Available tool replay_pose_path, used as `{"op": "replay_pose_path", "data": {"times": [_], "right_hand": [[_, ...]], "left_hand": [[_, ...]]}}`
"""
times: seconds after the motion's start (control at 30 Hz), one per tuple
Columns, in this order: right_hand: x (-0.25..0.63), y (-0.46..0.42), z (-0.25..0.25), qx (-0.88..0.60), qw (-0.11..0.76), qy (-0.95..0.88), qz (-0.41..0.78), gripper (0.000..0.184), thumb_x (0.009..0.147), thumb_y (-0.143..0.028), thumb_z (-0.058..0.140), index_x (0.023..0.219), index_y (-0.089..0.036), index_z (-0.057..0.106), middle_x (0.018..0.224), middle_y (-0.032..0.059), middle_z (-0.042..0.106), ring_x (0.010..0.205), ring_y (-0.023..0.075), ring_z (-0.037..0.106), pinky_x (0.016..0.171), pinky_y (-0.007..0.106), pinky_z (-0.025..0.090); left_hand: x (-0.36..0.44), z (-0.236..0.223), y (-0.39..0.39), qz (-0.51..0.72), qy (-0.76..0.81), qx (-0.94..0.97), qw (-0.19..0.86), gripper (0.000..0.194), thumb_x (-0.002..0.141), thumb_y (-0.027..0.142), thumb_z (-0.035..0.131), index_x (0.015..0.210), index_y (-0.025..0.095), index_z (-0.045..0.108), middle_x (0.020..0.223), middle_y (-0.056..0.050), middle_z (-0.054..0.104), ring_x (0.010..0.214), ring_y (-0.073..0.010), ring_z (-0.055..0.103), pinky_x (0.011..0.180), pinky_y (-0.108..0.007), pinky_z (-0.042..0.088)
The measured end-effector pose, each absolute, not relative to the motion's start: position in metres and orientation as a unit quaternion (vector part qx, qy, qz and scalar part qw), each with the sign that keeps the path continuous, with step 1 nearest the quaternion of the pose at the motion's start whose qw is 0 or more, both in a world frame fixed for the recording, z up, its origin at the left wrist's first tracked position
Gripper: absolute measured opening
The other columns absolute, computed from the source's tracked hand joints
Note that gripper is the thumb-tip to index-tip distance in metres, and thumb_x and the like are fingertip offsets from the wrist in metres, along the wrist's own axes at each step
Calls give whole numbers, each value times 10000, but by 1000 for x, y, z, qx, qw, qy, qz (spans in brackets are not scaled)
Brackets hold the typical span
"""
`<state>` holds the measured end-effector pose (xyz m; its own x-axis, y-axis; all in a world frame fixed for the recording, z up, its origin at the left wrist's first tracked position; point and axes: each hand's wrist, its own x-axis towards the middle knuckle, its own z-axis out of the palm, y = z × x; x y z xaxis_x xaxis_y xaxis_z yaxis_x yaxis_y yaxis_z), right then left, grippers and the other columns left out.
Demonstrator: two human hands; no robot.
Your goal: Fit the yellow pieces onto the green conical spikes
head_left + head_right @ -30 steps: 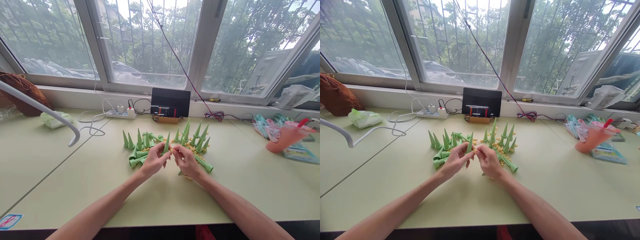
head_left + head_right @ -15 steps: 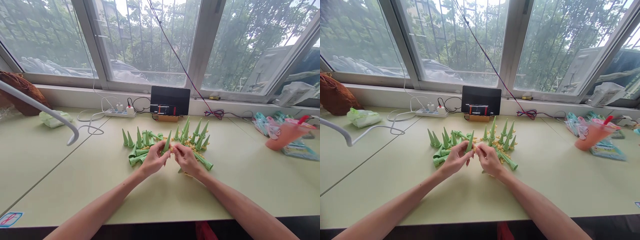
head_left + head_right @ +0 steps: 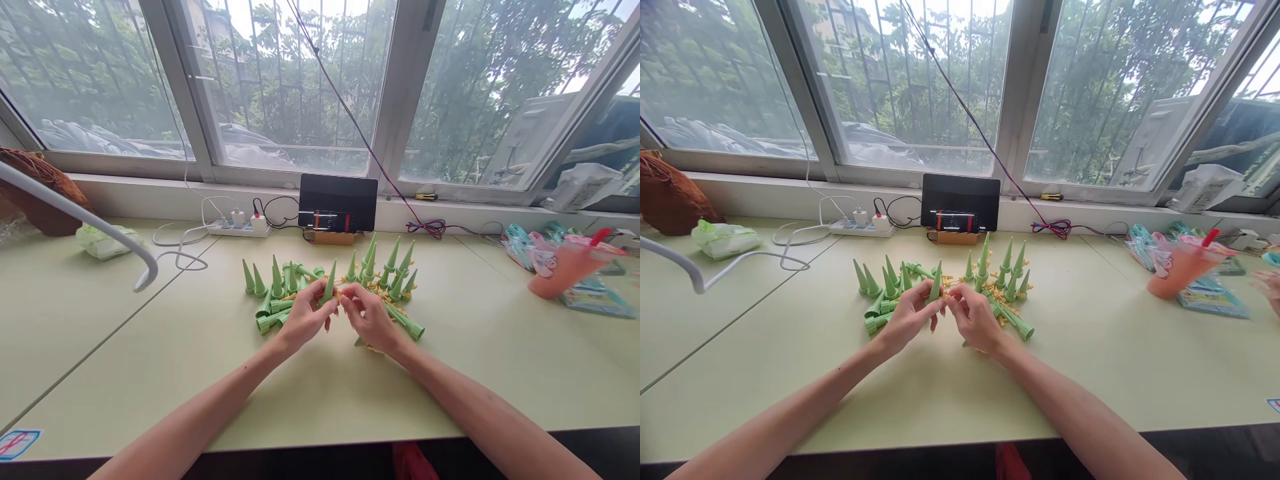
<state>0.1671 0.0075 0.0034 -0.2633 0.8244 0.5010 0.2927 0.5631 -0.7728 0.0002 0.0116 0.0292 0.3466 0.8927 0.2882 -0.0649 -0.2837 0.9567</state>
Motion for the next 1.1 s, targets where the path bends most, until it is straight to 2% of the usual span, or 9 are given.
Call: {"op": "replay_pose_path", "data": {"times": [0.13, 0.37, 0.57, 0.8, 1.1], "right_hand": [[167, 7, 6, -373, 467, -747, 291, 201, 997, -398, 452, 977, -205, 506, 793, 3, 590, 517, 100, 503, 470, 227, 384], [168, 9, 4, -372, 457, -759, 277, 186, 1009, -353, 416, 914, -212, 490, 681, -28, 546, 508, 108, 476, 509, 238, 399], [171, 11, 2, -385, 449, -764, 256, 183, 1007, -336, 416, 892, -213, 487, 644, -37, 518, 521, 117, 472, 531, 242, 391], [173, 16, -2, -386, 455, -761, 252, 172, 1004, -343, 424, 909, -214, 486, 692, -22, 538, 536, 118, 483, 539, 242, 402], [174, 18, -5, -387, 454, -757, 267, 192, 998, -366, 444, 891, -217, 501, 633, -31, 535, 531, 129, 501, 530, 240, 414]], "left_hand": [[0, 33, 11, 472, 324, 637, 516, 244, 821, 360, 688, 893, 158, 572, 817, -20, 538, 709, -137, 571, 416, -192, 489], [-4, 32, 13, 447, 342, 623, 543, 268, 789, 369, 715, 875, 160, 570, 750, -10, 554, 681, -144, 579, 417, -200, 477], [-7, 36, 16, 420, 334, 620, 572, 315, 763, 410, 748, 889, 161, 602, 776, -32, 600, 731, -169, 609, 432, -201, 475], [-9, 42, 18, 416, 334, 650, 540, 240, 767, 379, 741, 842, 163, 664, 769, -29, 592, 729, -154, 580, 538, -228, 504], [-9, 39, 17, 422, 333, 659, 527, 225, 792, 379, 722, 839, 166, 668, 781, -32, 612, 719, -149, 570, 604, -250, 486]]}}
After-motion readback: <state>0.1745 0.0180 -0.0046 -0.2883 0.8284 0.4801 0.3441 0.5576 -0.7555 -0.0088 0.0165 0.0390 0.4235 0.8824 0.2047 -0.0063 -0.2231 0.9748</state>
